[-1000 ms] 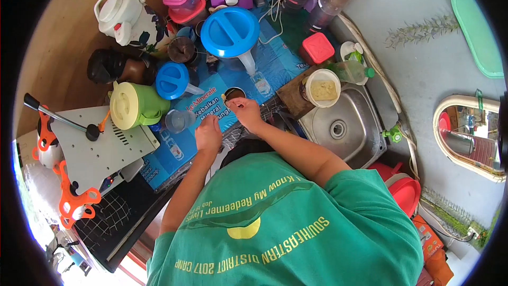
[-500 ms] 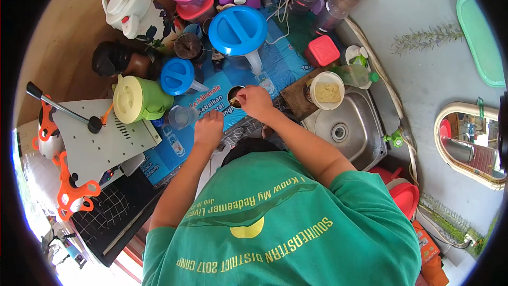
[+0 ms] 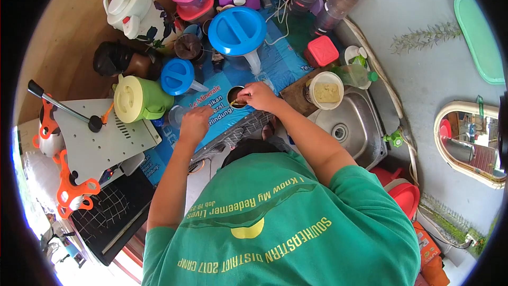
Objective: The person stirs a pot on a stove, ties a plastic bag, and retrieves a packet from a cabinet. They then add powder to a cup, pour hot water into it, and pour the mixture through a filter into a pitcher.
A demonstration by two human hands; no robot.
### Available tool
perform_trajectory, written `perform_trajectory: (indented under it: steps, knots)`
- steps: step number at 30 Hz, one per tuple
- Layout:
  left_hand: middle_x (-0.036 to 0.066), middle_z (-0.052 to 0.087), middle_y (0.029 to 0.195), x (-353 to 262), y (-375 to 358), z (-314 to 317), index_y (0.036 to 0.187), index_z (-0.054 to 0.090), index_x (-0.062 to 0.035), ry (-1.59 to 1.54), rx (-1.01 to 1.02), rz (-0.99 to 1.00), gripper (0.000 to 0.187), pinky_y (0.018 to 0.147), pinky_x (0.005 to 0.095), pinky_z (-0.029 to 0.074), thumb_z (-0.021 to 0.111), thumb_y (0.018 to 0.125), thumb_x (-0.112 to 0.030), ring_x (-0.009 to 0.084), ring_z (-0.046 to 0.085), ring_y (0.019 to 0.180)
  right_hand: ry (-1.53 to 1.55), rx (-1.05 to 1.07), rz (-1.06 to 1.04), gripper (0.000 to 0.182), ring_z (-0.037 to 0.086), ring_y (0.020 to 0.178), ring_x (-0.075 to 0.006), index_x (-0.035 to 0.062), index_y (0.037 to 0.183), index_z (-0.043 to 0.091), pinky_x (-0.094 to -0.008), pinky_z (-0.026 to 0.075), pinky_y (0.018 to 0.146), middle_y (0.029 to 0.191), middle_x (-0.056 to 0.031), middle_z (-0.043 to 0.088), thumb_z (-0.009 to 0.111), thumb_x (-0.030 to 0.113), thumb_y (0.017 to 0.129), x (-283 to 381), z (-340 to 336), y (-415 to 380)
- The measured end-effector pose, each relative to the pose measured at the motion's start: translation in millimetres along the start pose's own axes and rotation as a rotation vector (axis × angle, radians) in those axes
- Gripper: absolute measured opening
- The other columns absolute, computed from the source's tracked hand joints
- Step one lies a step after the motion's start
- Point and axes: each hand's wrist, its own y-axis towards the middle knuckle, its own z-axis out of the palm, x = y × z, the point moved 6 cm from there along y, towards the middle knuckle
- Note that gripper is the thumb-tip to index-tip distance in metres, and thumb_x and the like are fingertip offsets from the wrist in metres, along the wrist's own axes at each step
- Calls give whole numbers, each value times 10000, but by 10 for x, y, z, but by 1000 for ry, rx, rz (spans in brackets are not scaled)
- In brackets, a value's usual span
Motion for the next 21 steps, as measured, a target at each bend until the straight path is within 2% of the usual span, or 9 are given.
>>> perform_trajectory:
  steps: [3,5,6,8,9,11,12,14,21]
  knots:
    - [127,713,895,85,-10,-14,926,685,-44,-241,-67,-83,91,677,400,540,638,855,-77,315,674,777,153,30,1,129,662,724,-274,104,930,775,-393,512,647,841,-96,697,736,147,815,-140,81,9]
    - [137,692,775,184,-67,94,922,702,-30,-444,-48,-292,107,630,378,526,667,892,-127,282,673,657,212,60,74,147,669,726,-247,82,931,773,-364,509,644,843,-100,707,754,186,829,-162,100,-15]
    - [137,692,775,170,-88,143,922,702,-30,-443,-48,-291,107,630,378,526,667,892,-127,282,673,657,213,58,74,147,669,726,-247,82,931,773,-364,509,644,843,-100,707,754,186,829,-155,116,-30]
    - [112,686,731,217,-165,329,911,703,-9,-557,-2,-490,134,607,343,524,652,908,-133,195,672,616,240,27,127,174,674,781,-295,89,913,774,-393,517,696,864,-100,710,759,221,802,-165,152,-66]
    - [112,686,731,206,-186,423,911,703,-9,-557,-1,-490,134,607,343,524,652,908,-133,195,672,616,241,27,127,174,674,781,-295,89,913,774,-393,517,696,864,-100,710,759,221,802,-144,175,-90]
    - [88,682,734,259,-273,644,910,695,13,-818,-23,-695,159,597,314,542,625,924,-128,133,671,641,248,-35,109,166,673,773,-295,73,891,764,-395,515,691,867,-102,708,744,223,822,-88,186,-131]
    - [88,682,734,223,-269,654,910,695,13,-817,-24,-696,159,597,314,542,625,924,-128,133,671,641,249,-35,108,166,673,773,-295,73,891,764,-395,515,691,867,-102,708,744,223,822,-65,216,-149]
    - [82,686,782,180,-326,752,914,686,29,-956,-3,-872,181,595,287,586,619,950,-136,156,687,670,224,-93,195,172,667,786,-304,64,890,736,-398,512,696,887,-98,696,717,229,849,-73,247,-196]
    - [104,670,776,34,-277,811,912,674,57,-995,-9,-959,188,530,311,597,605,935,-117,167,682,645,127,-153,148,80,628,856,-351,61,886,636,-439,497,720,894,-117,637,645,140,876,137,325,-241]
